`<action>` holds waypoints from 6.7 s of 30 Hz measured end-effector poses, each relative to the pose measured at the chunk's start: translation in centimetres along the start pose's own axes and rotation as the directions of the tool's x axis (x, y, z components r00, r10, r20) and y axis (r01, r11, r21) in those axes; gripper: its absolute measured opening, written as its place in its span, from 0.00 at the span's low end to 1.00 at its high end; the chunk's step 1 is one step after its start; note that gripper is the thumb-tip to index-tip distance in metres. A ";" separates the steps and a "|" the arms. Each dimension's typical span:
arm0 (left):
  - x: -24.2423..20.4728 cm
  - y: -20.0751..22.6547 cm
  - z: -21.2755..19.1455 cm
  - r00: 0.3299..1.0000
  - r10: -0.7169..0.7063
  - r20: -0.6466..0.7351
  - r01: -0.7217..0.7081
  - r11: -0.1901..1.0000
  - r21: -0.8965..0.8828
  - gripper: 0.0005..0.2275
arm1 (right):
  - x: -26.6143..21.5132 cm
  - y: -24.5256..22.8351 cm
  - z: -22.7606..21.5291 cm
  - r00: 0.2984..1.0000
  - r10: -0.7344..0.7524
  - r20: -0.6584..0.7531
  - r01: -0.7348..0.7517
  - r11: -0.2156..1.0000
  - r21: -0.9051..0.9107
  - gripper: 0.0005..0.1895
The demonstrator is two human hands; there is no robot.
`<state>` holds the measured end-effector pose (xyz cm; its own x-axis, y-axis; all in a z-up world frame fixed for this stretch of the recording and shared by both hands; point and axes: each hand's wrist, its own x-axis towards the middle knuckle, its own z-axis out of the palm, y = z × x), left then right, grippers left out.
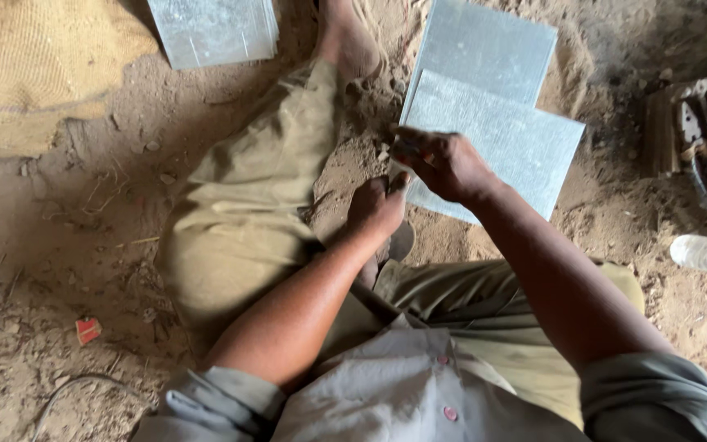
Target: The person sits on the ground and uses a small handheld tool to smooth the edges of rectangular metal sheets. They repeatedly rub the tool along the edges of each sheet, then place the finished sheet onto a stack to the left.
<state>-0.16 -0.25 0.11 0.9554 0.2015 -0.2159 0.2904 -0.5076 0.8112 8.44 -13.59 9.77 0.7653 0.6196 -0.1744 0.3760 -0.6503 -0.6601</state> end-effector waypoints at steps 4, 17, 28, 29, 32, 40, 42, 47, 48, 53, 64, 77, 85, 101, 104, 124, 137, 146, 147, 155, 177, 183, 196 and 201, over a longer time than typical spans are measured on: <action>-0.2 0.1 -0.8 0.918 -0.284 0.276 0.317 0.945 -0.083 0.23 | -1.1 0.7 -1.5 0.996 -0.081 0.022 0.078 0.991 0.113 0.24; 0.3 0.0 -0.2 0.936 -0.274 0.221 0.287 0.958 -0.025 0.25 | -2.3 3.9 -0.3 0.999 -0.026 -0.022 0.028 0.995 0.095 0.23; -0.7 2.1 -1.8 0.925 -0.305 0.228 0.314 0.949 -0.007 0.25 | -6.3 1.8 7.4 0.648 0.494 -0.579 -0.114 0.815 0.568 0.20; -0.4 2.3 -2.0 0.920 -0.311 0.240 0.321 0.947 -0.006 0.24 | -5.9 1.9 7.2 0.681 0.466 -0.565 -0.140 0.840 0.525 0.20; -0.6 2.3 -1.9 0.930 -0.297 0.217 0.309 0.951 -0.024 0.24 | -6.0 1.8 6.9 0.743 0.437 -0.507 -0.208 0.870 0.446 0.20; -0.8 1.4 -1.0 0.952 -0.246 0.184 0.251 0.968 -0.006 0.22 | -6.2 0.5 7.3 0.713 0.411 -0.568 -0.172 0.888 0.426 0.16; -0.8 1.4 -1.1 0.958 -0.226 0.176 0.230 0.973 -0.003 0.23 | -6.3 0.5 7.3 0.684 0.450 -0.575 -0.144 0.855 0.498 0.17; -1.0 1.4 -1.2 0.952 -0.227 0.205 0.238 0.971 -0.028 0.23 | -6.2 0.8 7.4 0.725 0.444 -0.526 -0.253 0.883 0.396 0.16; -0.9 1.5 -1.2 0.941 -0.249 0.230 0.262 0.965 -0.027 0.23 | -6.1 0.8 7.3 0.723 0.469 -0.508 -0.267 0.867 0.420 0.16; -0.4 1.6 -1.0 0.960 -0.229 0.160 0.222 0.973 0.064 0.26 | -5.9 0.6 7.0 0.704 0.354 -0.616 -0.167 0.925 0.340 0.18; -0.2 1.1 -1.0 0.968 -0.183 0.173 0.179 0.983 0.036 0.25 | -6.1 0.5 6.9 0.718 0.367 -0.591 -0.113 0.900 0.421 0.18; -0.2 0.7 -0.9 0.967 -0.177 0.182 0.167 0.984 0.069 0.25 | -5.9 0.7 6.9 0.721 0.452 -0.525 -0.211 0.865 0.455 0.22; -0.3 0.9 -1.1 0.953 -0.217 0.209 0.203 0.975 0.087 0.26 | -6.1 0.9 6.9 0.737 0.448 -0.506 -0.212 0.864 0.457 0.22; -0.3 1.2 -1.3 0.959 -0.198 0.203 0.188 0.980 0.067 0.25 | -6.2 1.2 7.1 0.739 0.446 -0.505 -0.168 0.848 0.503 0.22; -0.3 1.0 -1.3 0.969 -0.162 0.184 0.153 0.986 0.061 0.24 | -6.1 1.2 7.2 0.739 0.455 -0.498 -0.166 0.838 0.519 0.22; -0.2 1.5 -1.4 0.944 -0.245 0.221 0.248 0.969 0.015 0.21 | -5.6 1.7 7.2 0.703 0.420 -0.574 -0.186 0.888 0.421 0.22; 0.0 0.2 -0.4 0.978 -0.188 0.090 0.193 0.980 -0.041 0.23 | -7.7 0.2 6.4 0.807 0.380 -0.453 -0.250 0.914 0.321 0.21; 0.3 0.3 -0.5 0.984 -0.149 0.097 0.154 0.987 -0.042 0.23 | 1.0 0.6 2.1 0.994 -0.047 -0.099 0.050 0.998 0.029 0.15; -0.6 0.1 -0.2 0.994 -0.092 0.058 0.097 0.992 -0.080 0.23 | 0.7 0.2 2.1 0.996 -0.077 -0.040 0.078 0.997 0.019 0.16; 0.3 0.0 0.2 0.970 -0.224 0.096 0.227 0.974 -0.020 0.23 | -6.4 2.9 -0.9 0.944 0.328 0.010 -0.328 0.942 0.072 0.18; -3.7 2.3 -3.4 0.961 -0.259 -0.091 0.162 0.802 -0.575 0.10 | -12.6 3.2 8.4 0.489 0.872 0.022 0.000 -0.026 1.000 0.09; -1.9 1.1 -6.0 0.873 -0.457 0.174 0.388 0.433 -0.813 0.03 | -17.5 7.1 3.0 0.820 0.573 -0.006 -0.254 0.372 0.893 0.18; -2.7 0.5 -2.1 0.918 -0.340 0.206 0.390 0.670 -0.632 0.06 | -9.6 10.4 -5.3 0.599 0.745 -0.293 -0.648 0.666 0.369 0.23; -2.8 1.8 -2.6 0.973 -0.219 0.070 0.223 0.830 -0.511 0.10 | -9.0 6.6 -1.6 0.723 0.405 -0.559 -0.461 0.886 0.046 0.37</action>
<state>-2.44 0.47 3.61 0.8700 0.2488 -0.4257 0.4271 0.0514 0.9028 4.91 -24.16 8.17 0.9980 -0.0609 0.0149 -0.0434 -0.8418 -0.5380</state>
